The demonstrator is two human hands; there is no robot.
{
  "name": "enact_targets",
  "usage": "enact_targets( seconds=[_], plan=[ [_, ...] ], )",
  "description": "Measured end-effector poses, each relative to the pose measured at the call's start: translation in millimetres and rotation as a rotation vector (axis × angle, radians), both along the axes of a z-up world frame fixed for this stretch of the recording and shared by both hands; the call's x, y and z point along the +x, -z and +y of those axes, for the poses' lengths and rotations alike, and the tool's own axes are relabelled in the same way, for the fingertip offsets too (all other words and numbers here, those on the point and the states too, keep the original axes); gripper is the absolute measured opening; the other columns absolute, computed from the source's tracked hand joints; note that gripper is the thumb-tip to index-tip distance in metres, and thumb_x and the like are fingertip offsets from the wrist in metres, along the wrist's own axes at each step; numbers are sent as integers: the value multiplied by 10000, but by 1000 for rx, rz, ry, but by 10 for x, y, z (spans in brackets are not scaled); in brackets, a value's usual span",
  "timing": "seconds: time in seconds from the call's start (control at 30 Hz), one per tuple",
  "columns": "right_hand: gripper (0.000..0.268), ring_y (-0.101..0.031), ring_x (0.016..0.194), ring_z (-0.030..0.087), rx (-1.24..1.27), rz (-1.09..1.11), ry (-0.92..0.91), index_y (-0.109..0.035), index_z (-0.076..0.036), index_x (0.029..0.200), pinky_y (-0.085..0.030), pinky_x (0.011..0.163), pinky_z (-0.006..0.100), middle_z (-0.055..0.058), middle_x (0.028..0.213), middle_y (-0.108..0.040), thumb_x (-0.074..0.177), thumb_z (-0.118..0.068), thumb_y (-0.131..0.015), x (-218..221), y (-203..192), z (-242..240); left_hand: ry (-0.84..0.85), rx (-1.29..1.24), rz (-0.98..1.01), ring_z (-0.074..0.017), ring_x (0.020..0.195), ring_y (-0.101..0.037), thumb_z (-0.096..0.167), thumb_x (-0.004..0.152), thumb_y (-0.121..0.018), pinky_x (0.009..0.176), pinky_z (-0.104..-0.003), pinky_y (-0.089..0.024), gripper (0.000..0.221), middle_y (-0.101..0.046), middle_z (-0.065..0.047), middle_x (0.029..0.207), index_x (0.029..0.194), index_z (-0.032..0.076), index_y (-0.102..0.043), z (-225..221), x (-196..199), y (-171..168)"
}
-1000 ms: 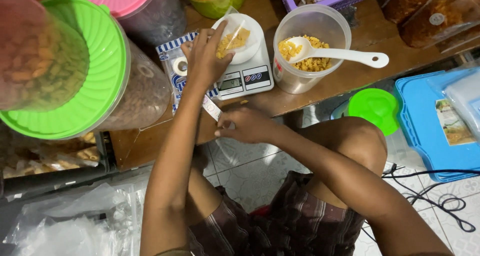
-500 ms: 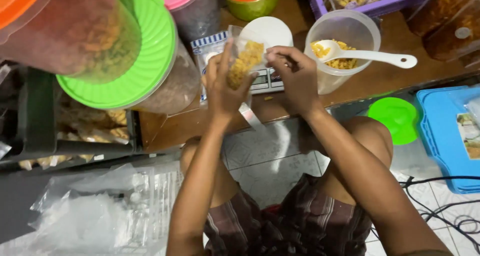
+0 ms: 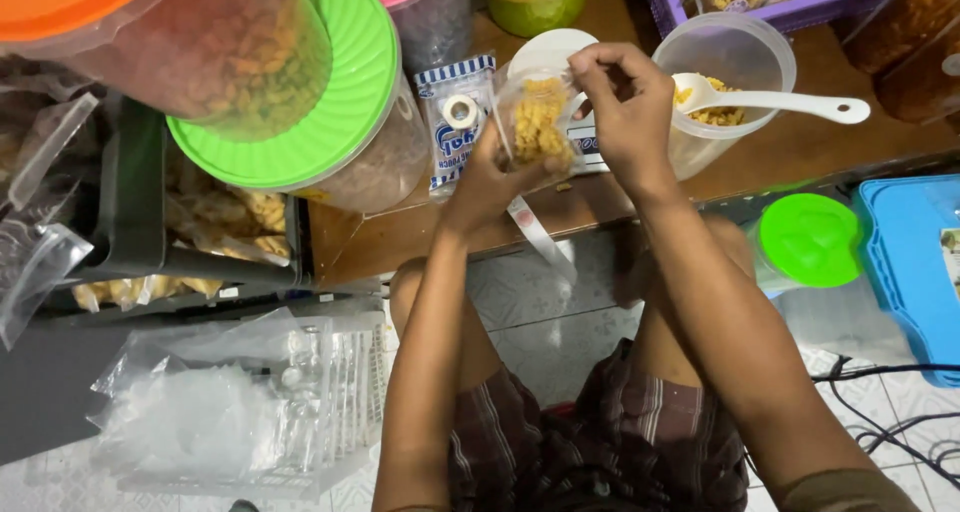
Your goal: Weighing cornflakes on a digital scale, filling small plastic bags, and organizing them into a basket.
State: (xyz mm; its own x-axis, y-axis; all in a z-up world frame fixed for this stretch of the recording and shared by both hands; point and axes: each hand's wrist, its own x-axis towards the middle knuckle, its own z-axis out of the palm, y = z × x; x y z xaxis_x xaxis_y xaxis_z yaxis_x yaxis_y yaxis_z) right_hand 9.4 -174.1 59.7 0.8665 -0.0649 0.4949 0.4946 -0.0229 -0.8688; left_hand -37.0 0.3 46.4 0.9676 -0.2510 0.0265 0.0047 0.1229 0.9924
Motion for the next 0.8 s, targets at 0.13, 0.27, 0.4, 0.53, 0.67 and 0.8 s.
enact_targets(
  seconds=[0.13,0.27,0.4,0.53,0.67,0.8],
  plan=[
    [99,-667,764,159,-157,-128,90,-677,-18,1002,-522,657,262,88,916,-694,1076,-84,-671,-66,-81,-68,59,138,86,-296,1127,-741,344,809,-769,921,-385,-670,546,-738,-176,1226,1225,22,-624,-19,-22,-76],
    [75,-621,720,177,-283,-253,161,-701,10,995,-498,671,292,112,922,-688,1052,26,-656,-100,-106,-101,76,104,96,-234,1169,-708,323,828,-755,973,-345,-624,568,-715,-137,1277,1292,31,-607,-11,-62,-116],
    [128,-646,700,120,-125,25,5,-665,-49,1023,-535,613,240,64,893,-670,1094,-153,-645,-64,-144,-66,-1,50,141,-238,1120,-719,367,840,-718,921,-342,-630,604,-712,-138,1251,1315,30,-557,-29,-47,-52],
    [140,-695,744,130,-65,229,-73,-722,-86,1079,-562,585,232,71,932,-713,1046,-208,-662,8,-116,-89,-40,30,158,-279,1136,-720,410,840,-689,929,-371,-635,646,-707,-160,1267,1350,37,-554,-20,-61,-76],
    [170,-630,749,75,-122,305,-156,-759,-90,999,-527,590,210,15,945,-737,984,-258,-738,-26,-135,-75,-107,99,124,-294,1138,-732,487,877,-602,905,-390,-653,562,-721,-140,1239,1311,131,-603,-26,-62,-112],
    [135,-634,689,62,-167,348,-123,-762,-70,921,-493,525,204,1,893,-738,970,-194,-782,-41,-105,-28,-327,10,-159,-205,1063,-689,385,968,-588,845,-287,-544,375,-748,-66,1074,1100,62,-726,2,58,34]
  ],
)
